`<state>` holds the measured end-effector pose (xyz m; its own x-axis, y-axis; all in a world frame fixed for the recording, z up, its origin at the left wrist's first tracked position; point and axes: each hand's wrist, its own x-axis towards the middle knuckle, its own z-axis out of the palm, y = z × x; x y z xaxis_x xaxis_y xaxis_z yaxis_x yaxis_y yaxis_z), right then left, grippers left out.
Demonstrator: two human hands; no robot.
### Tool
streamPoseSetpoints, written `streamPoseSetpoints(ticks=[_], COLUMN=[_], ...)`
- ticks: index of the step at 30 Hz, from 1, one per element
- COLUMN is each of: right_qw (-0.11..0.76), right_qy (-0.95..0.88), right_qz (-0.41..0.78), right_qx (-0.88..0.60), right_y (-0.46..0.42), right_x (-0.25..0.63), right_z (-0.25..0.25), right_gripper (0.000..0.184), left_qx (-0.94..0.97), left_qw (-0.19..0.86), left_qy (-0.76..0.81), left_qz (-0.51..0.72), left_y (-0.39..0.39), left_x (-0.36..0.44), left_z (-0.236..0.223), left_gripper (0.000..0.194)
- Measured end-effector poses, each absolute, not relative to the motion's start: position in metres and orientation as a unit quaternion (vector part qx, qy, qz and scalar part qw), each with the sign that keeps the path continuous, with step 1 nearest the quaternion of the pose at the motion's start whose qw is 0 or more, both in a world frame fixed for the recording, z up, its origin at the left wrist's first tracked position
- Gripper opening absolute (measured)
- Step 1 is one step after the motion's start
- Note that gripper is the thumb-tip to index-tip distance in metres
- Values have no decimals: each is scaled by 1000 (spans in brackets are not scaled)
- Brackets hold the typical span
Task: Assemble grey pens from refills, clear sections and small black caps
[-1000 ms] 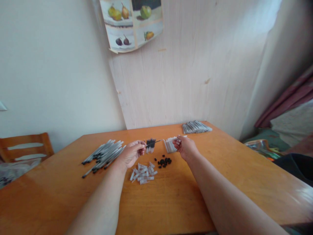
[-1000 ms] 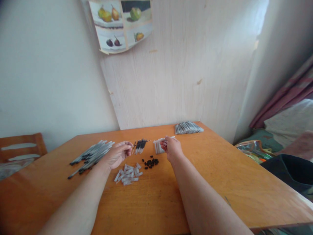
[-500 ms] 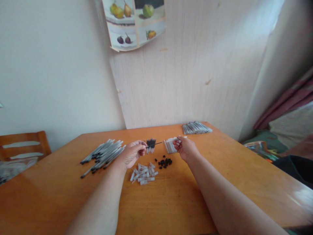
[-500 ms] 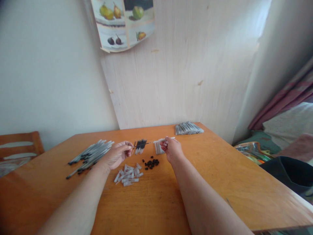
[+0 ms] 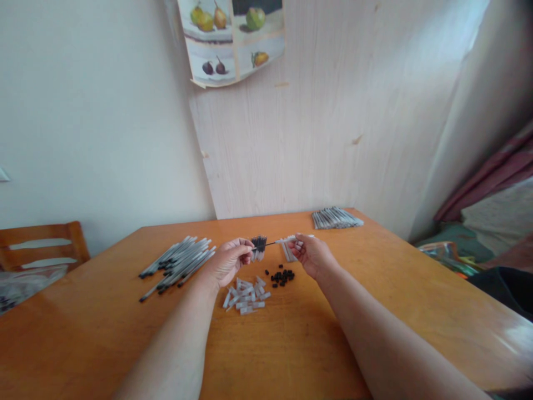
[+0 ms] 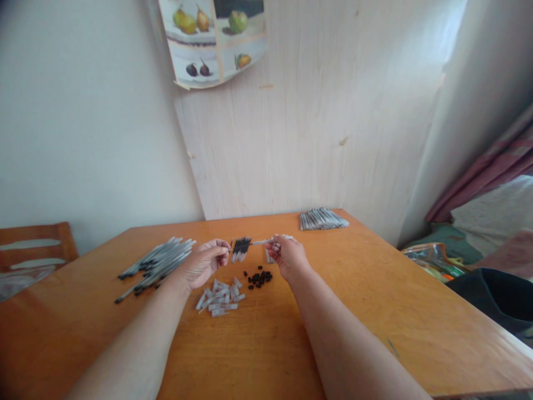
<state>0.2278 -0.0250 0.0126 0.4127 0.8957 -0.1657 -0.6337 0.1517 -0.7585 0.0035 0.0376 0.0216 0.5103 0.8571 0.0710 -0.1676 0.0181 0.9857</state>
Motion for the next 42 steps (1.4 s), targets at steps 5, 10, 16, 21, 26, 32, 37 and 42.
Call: streamPoseSetpoints(ticks=[5, 10, 16, 21, 26, 32, 37, 42], right_qw=[710, 688, 690, 686, 667, 649, 641, 632], right_qy=[-192, -201, -183, -176, -204, -243, -286, -404], right_qz=[573, 611, 634, 646, 655, 639, 556, 344], right_qx=[-362, -336, -298, -284, -292, -335, -446, -566], right_y=[-29, -33, -37, -38, -37, -38, -38, -31], right_x=[212, 202, 201, 201, 197, 192, 197, 204], right_z=[14, 17, 25, 25, 21, 18, 12, 0], right_gripper=[15, 17, 10, 8, 4, 11, 33, 28], left_qx=[540, 503, 507, 539, 548, 516, 450, 429], left_qw=[661, 687, 705, 696, 689, 685, 674, 614], left_qy=[287, 254, 233, 228, 212, 197, 218, 285], left_qz=[436, 458, 439, 417, 424, 475, 543, 598], left_y=[30, 22, 17, 15, 12, 11, 18, 34], left_x=[10, 18, 25, 30, 36, 41, 28, 2], left_z=[28, 32, 29, 26, 23, 24, 36, 43], left_gripper=[20, 26, 28, 29, 32, 26, 18, 16])
